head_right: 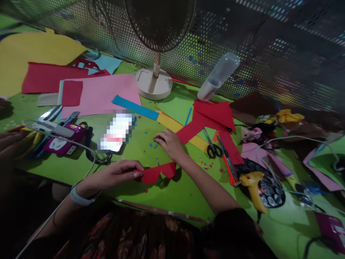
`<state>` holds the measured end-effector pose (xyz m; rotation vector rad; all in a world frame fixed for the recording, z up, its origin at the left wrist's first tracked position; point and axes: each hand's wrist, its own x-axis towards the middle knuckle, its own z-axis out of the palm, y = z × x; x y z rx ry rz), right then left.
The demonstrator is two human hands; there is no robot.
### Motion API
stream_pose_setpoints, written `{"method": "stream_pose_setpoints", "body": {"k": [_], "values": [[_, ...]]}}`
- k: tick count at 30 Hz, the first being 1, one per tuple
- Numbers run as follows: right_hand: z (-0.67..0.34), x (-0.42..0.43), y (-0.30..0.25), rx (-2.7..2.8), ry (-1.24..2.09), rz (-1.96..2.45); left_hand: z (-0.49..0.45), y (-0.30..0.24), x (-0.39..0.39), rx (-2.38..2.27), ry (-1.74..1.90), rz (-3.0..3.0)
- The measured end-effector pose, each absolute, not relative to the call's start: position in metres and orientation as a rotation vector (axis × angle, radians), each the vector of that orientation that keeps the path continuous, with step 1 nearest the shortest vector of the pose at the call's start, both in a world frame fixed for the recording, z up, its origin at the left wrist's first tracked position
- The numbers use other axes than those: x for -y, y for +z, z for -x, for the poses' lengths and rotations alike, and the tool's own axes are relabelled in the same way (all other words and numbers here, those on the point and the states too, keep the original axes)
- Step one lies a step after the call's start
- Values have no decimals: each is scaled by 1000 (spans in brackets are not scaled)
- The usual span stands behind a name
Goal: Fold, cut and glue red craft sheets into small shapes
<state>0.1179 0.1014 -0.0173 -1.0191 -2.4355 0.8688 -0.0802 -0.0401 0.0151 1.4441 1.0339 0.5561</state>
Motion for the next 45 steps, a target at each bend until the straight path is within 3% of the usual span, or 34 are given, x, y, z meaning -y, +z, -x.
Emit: {"method": "stream_pose_setpoints", "body": {"k": [11, 19, 25, 34, 45], "values": [[-115, -104, -28, 2475, 767, 1014, 79, 20, 40, -1014, 527, -1406], [-119, -109, -24, 2182, 1048, 1104, 79, 14, 39, -1040, 550, -1457], [-121, -107, -28, 2361, 897, 947, 79, 14, 38, -1059, 574, -1465], [-126, -110, -27, 2246, 1033, 991, 79, 15, 38, -1057, 563, -1453], [-122, -110, -29, 2411, 873, 946, 79, 16, 39, -1045, 559, -1431]]}}
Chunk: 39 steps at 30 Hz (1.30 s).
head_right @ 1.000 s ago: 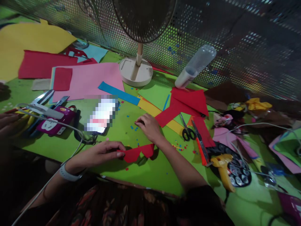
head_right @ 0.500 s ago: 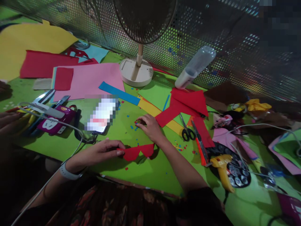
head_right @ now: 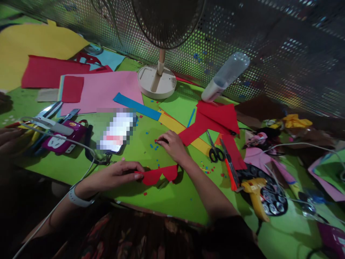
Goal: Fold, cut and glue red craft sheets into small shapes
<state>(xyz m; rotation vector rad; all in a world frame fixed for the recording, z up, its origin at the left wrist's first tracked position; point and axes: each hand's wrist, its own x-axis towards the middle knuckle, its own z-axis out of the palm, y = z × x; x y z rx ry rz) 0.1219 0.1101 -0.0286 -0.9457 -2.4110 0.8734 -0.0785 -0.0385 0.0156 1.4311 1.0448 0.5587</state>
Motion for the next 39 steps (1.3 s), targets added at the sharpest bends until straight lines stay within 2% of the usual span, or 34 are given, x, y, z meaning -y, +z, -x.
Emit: {"method": "stream_pose_setpoints", "body": {"k": [11, 26, 32, 39], "values": [[-124, -114, -25, 2238, 1075, 1038, 78, 9, 38, -1048, 591, -1361], [-122, -111, -29, 2390, 925, 953, 77, 8, 39, -1055, 583, -1370], [-124, -115, -27, 2200, 1121, 1031, 77, 6, 39, -1073, 617, -1308], [-129, -111, -7, 1777, 1502, 1153, 71, -1, 36, -998, 706, -951]]}}
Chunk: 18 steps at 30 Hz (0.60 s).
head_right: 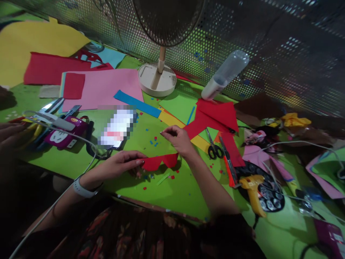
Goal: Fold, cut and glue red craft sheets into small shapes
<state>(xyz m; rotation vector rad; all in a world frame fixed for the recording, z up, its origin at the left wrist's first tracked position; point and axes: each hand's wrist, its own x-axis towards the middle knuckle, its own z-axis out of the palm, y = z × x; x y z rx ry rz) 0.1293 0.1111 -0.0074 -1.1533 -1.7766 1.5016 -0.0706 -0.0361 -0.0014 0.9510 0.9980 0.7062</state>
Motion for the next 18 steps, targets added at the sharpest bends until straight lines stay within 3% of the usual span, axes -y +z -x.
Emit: {"method": "stream_pose_setpoints", "body": {"k": [7, 18], "values": [[-138, -55, 30, 1969, 1449, 1108, 64, -1, 34, -960, 773, -801], [-136, -41, 13, 2123, 1257, 1005, 61, -1, 33, -922, 807, -829]]}}
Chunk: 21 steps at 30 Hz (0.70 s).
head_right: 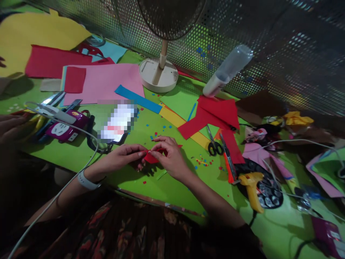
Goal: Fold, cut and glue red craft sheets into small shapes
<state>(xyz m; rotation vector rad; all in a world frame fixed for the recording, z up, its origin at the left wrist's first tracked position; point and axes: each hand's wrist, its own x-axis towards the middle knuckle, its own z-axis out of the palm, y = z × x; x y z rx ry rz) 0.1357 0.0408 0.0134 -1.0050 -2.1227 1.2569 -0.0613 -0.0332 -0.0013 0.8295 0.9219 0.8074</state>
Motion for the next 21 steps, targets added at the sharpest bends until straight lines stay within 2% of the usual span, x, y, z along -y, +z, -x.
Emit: {"method": "stream_pose_setpoints", "body": {"k": [9, 21], "values": [[-134, -38, 11, 2127, 1227, 985, 62, 1, 35, -918, 819, -847], [-137, -45, 14, 1946, 1447, 973, 62, 0, 34, -932, 815, -928]]}}
